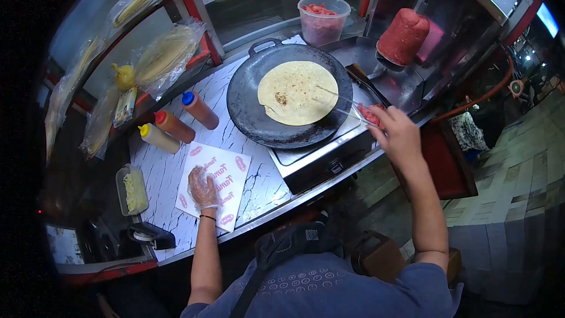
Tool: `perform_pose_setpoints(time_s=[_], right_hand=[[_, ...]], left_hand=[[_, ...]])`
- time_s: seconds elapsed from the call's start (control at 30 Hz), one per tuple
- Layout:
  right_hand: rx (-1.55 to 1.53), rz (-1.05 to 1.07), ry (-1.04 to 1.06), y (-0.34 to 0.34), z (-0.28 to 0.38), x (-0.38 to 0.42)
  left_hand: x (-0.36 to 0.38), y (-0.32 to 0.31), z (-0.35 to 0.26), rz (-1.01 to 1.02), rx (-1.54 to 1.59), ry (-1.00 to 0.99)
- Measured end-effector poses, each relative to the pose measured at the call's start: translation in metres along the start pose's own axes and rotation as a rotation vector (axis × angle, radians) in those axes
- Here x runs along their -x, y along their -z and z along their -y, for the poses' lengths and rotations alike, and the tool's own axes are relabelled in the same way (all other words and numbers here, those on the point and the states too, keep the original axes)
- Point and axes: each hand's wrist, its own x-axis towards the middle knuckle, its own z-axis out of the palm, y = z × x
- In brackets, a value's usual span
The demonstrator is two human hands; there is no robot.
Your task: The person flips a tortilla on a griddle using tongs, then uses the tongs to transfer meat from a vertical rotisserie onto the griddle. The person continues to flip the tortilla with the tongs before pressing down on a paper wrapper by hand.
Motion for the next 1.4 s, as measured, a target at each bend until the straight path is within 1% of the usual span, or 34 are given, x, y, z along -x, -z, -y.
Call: perform_pose_setpoints(time_s=[0.07,0.13,0.2,0.27,0.3,0.37,0.4,0.5,0.57,0.63,0.67,0.73,0.77,0.83,0.93,0.97,1.07,1.13,1.17,1.2,1.23,1.27,1.3,1.33,1.37,1.4], right_hand=[[0.035,0.013,0.073,0.018,-0.017,-0.005],[0.043,0.017,0.198,0.027,-0.034,-0.007],[0.071,0.055,0.233,0.028,-0.046,-0.007],[0.050,0.033,0.282,0.017,-0.045,-0.015],[0.035,0.009,0.320,0.008,-0.043,-0.018],[-0.038,-0.079,0.405,-0.033,-0.031,-0.030],[-0.057,-0.085,0.425,-0.051,-0.020,-0.037],[-0.102,-0.080,0.400,-0.080,0.025,-0.064],[-0.101,-0.103,0.406,-0.081,0.030,-0.083],[-0.294,-0.157,0.205,-0.060,0.024,-0.106],[-0.386,-0.175,0.143,-0.041,0.023,-0.119],[-0.426,-0.126,0.058,-0.029,0.000,-0.139],[-0.424,-0.125,0.063,-0.033,-0.011,-0.146],[-0.485,-0.089,-0.084,-0.050,-0.032,-0.149],[-0.451,-0.067,-0.132,-0.059,-0.039,-0.123],[-0.452,-0.066,-0.188,-0.058,-0.032,-0.111],[-0.446,-0.028,-0.198,-0.046,-0.006,-0.074],[-0.403,0.033,-0.129,-0.050,0.003,-0.052],[-0.268,0.155,-0.141,-0.048,0.003,-0.046],[-0.301,0.084,-0.138,-0.052,0.005,-0.039],[-0.467,0.095,-0.294,-0.046,0.020,-0.036],[-0.407,-0.011,-0.269,-0.049,0.025,-0.031],[-0.353,0.002,-0.263,-0.048,0.033,-0.029],[-0.287,0.086,-0.269,-0.050,0.035,-0.027],[-0.232,0.085,-0.171,-0.060,0.029,-0.021],[-0.352,0.107,-0.256,-0.052,0.048,-0.024]], left_hand=[[0.000,0.000,0.000,0.004,0.003,0.005],[-0.001,0.000,0.000,0.003,0.004,0.010],[0.000,-0.001,0.001,-0.003,-0.002,0.007],[0.000,-0.001,0.001,-0.004,-0.015,0.014],[0.000,-0.001,0.000,0.001,-0.021,0.011],[0.000,0.000,-0.003,0.008,-0.034,0.016],[-0.001,0.001,-0.004,0.010,-0.047,0.021],[-0.001,0.000,-0.005,0.002,-0.049,0.035],[-0.002,0.002,-0.009,-0.004,-0.056,0.026],[-0.001,0.003,-0.008,-0.019,-0.058,0.037],[-0.001,0.002,-0.007,-0.026,-0.050,0.041],[0.000,-0.001,-0.006,-0.040,-0.036,0.052],[0.000,-0.002,-0.004,-0.046,-0.025,0.042],[0.000,-0.002,-0.001,-0.047,-0.009,0.028],[0.000,-0.003,0.000,-0.058,-0.006,0.028],[-0.001,-0.003,-0.001,-0.059,0.001,0.018],[0.000,0.000,-0.001,-0.060,0.013,0.006],[0.000,-0.001,-0.001,-0.063,0.022,0.004],[0.002,-0.004,0.002,-0.063,0.032,-0.013],[0.002,-0.005,0.006,-0.067,0.036,-0.028],[0.004,-0.006,0.010,-0.046,0.039,-0.016],[0.008,-0.016,0.020,-0.025,-0.001,0.010],[0.009,-0.019,0.025,-0.001,0.041,0.041],[0.009,-0.014,0.016,-0.013,0.151,0.085],[0.011,-0.017,0.017,-0.073,0.199,0.065],[0.009,-0.013,0.019,-0.035,0.266,0.120]])
